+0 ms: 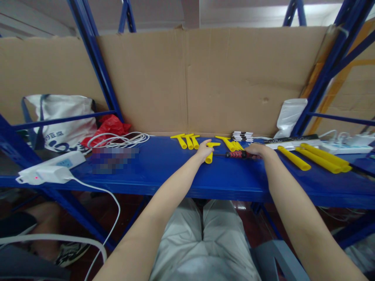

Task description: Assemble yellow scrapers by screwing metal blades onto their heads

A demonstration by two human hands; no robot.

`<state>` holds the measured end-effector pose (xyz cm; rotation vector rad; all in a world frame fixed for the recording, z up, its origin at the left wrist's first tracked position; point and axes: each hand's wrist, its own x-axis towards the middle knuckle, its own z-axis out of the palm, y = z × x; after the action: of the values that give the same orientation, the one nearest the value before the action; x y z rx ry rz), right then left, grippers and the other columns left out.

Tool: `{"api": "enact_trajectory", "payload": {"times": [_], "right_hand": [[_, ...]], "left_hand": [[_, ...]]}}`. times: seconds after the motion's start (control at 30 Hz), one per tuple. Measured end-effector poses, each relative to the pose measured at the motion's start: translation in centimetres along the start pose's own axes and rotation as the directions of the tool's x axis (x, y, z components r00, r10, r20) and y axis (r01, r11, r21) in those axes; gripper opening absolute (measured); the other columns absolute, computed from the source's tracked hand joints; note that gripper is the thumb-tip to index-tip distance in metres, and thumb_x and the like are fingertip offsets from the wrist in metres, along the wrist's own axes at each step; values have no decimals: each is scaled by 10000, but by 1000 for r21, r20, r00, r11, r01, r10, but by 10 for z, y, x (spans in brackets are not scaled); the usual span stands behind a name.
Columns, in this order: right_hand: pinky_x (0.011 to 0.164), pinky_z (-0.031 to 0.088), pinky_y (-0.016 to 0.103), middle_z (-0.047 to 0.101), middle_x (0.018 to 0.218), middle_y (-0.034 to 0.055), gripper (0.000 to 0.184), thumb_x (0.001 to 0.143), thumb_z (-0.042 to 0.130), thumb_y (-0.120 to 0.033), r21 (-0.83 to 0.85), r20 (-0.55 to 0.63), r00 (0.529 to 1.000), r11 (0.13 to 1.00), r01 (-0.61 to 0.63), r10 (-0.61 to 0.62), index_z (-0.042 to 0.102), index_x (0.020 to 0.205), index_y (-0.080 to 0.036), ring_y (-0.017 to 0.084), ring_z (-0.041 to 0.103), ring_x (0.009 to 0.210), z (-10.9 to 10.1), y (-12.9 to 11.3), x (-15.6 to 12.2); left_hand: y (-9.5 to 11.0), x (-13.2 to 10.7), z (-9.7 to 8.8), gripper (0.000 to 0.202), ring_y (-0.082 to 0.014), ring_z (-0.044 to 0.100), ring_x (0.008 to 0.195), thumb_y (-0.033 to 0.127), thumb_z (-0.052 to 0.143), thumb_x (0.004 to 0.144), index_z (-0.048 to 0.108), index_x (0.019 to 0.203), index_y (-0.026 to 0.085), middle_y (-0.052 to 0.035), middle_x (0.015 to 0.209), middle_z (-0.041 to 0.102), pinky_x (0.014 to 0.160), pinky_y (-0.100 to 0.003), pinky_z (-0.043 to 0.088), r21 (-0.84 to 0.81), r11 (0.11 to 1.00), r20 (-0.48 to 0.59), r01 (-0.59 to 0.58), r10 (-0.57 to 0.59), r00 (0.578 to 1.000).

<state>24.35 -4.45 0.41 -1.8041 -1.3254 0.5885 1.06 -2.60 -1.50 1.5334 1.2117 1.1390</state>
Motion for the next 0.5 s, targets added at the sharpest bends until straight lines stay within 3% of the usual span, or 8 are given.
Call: {"api": "enact_trajectory", "payload": {"times": [0.17, 0.33, 0.4, 0.5], "right_hand": [[382, 323, 251, 373, 332, -23, 204, 606, 693, -206, -251, -10, 999, 967, -32, 31, 522, 494, -194, 144, 461, 378, 0, -1, 2], [534, 434, 303, 577, 519, 105, 105, 700, 577, -204, -666, 11, 995, 743, -65, 96, 641, 641, -145, 249, 622, 631, -1, -9, -1], [632, 462, 316, 650, 702, 165, 200, 731, 537, -222, -703, -37, 996, 706, -87, 86, 679, 807, -103, 281, 644, 793, -3, -12, -3], [741, 468, 325, 666, 900, 205, 343, 766, 498, -243, -682, -92, 992, 721, -122, 81, 655, 1016, -70, 296, 627, 936, -6, -13, -4]], "left_hand": [[-1, 3, -1, 532, -179, 601, 936, -3, 593, 677, 560, 1192, 123, -146, 1177, 604, 724, -213, 453, -6, 1000, -49, 11, -11, 999], [1, 5, -2, 473, -191, 588, 1005, 31, 573, 706, 566, 1170, 120, -135, 1204, 589, 774, -221, 448, -2, 999, -58, 51, -51, 997], [2, 5, -1, 464, -191, 595, 992, 40, 546, 727, 559, 1184, 116, -132, 1194, 597, 772, -229, 451, -3, 998, -51, 63, -63, 997], [3, 6, -1, 475, -196, 608, 956, 42, 515, 741, 540, 1213, 93, -143, 1171, 609, 753, -243, 459, -23, 996, -33, 88, -89, 995]]}}
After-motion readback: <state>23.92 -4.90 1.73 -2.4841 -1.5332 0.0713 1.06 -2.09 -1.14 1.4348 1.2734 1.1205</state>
